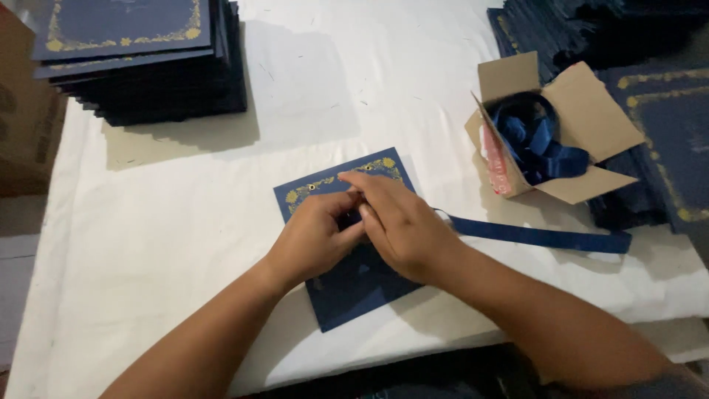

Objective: Threading a blue ribbon through holes in a blue gift bag to assemble the handles.

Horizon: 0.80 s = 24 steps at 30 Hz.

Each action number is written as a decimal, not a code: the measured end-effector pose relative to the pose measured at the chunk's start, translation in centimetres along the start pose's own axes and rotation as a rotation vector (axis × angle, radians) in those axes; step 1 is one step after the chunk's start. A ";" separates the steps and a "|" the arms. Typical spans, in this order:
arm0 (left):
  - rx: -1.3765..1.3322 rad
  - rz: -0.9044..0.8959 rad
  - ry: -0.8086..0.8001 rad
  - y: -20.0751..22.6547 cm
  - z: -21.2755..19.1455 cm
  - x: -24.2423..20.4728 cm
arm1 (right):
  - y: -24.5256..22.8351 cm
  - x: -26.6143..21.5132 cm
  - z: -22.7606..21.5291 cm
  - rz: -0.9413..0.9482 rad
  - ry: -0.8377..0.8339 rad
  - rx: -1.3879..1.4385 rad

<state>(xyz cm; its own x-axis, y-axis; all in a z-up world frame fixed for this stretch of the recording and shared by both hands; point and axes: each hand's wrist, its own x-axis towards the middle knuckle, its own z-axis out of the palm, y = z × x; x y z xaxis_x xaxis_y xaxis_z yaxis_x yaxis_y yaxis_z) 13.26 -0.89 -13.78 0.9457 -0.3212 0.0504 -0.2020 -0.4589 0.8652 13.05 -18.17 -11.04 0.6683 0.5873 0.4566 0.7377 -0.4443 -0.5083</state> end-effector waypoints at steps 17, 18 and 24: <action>-0.406 -0.050 0.225 -0.8 -1.7 0.9 | 4.7 1.2 -0.4 0.031 0.128 0.194; -0.379 -0.025 0.288 -0.9 -1.8 0.8 | 4.7 1.3 -0.4 0.042 0.139 0.203; -0.234 0.279 0.375 -0.8 -1.7 0.7 | 5.0 1.1 -0.2 0.168 0.149 0.350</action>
<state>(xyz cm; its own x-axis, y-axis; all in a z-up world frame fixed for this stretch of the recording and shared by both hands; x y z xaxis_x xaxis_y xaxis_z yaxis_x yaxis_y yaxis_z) 14.52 0.68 -13.56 0.8989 -0.0662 0.4332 -0.4376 -0.1872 0.8794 17.53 -19.85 -12.97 0.8020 0.4106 0.4338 0.5574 -0.2534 -0.7907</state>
